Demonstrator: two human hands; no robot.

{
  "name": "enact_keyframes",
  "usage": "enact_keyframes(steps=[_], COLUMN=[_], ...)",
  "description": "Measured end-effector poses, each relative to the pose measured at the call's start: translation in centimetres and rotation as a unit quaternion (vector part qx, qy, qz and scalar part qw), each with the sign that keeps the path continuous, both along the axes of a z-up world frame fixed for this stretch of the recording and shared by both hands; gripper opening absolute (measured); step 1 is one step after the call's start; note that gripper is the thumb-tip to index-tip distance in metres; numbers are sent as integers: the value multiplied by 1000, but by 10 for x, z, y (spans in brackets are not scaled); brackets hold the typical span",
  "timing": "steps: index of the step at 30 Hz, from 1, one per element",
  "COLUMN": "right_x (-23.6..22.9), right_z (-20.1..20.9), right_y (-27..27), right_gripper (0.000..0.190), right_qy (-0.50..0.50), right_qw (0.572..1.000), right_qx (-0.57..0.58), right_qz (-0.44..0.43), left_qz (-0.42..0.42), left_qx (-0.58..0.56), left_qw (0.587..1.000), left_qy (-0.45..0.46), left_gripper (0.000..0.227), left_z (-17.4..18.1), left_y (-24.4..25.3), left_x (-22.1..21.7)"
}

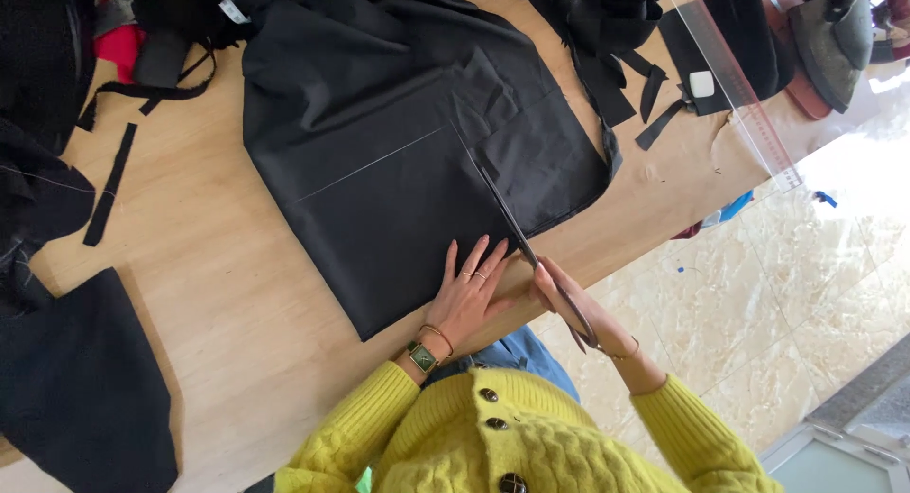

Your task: The person measures and cuts a piece of black fabric using a ruler and scissors. They then retrieve a white fabric from a green bag, unfold it on the table, and use a ruler and pen to mark a pattern on it.

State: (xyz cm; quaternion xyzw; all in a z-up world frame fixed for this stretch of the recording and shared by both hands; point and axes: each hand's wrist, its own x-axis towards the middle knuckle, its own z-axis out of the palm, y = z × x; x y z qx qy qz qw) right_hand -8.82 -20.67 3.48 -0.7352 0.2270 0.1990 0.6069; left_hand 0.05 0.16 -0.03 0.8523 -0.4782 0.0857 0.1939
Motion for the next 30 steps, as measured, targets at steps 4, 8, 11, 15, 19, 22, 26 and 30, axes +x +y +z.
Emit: enact_keyframes(steps=[4,8,11,15,19,22,26,30], right_x=[17,17,33,49,57,59,65,76], right_z=[30,18,27,15,16,6,7,4], right_y=[20,16,15,15,17,17,19,19], right_gripper=[50,44,47,50,52,40,42,48], right_qy=[6,35,43,18,17,34,55,54], right_qw=[999,995,998,1000,999,996,994,996], right_qx=[11,43,10,-23,-37,33,33,4], right_qz=[-52,-86,-40,-7,-15,-78,-89,-78], left_qz=[-4,-4,-8,-5,-1,-3,-6,-6], left_qx=[3,-2,-10,-16,-34,-37,-61,-62], left_qw=[1000,1000,1000,1000,999,998,996,996], left_qy=[4,14,26,24,28,42,60,66], left_gripper=[68,68,67,67,65,65,63,64], left_z=[3,4,3,4,3,2,0,-1], left_y=[1,2,2,2,2,2,2,1], left_x=[-1,0,1,1,1,0,1,0])
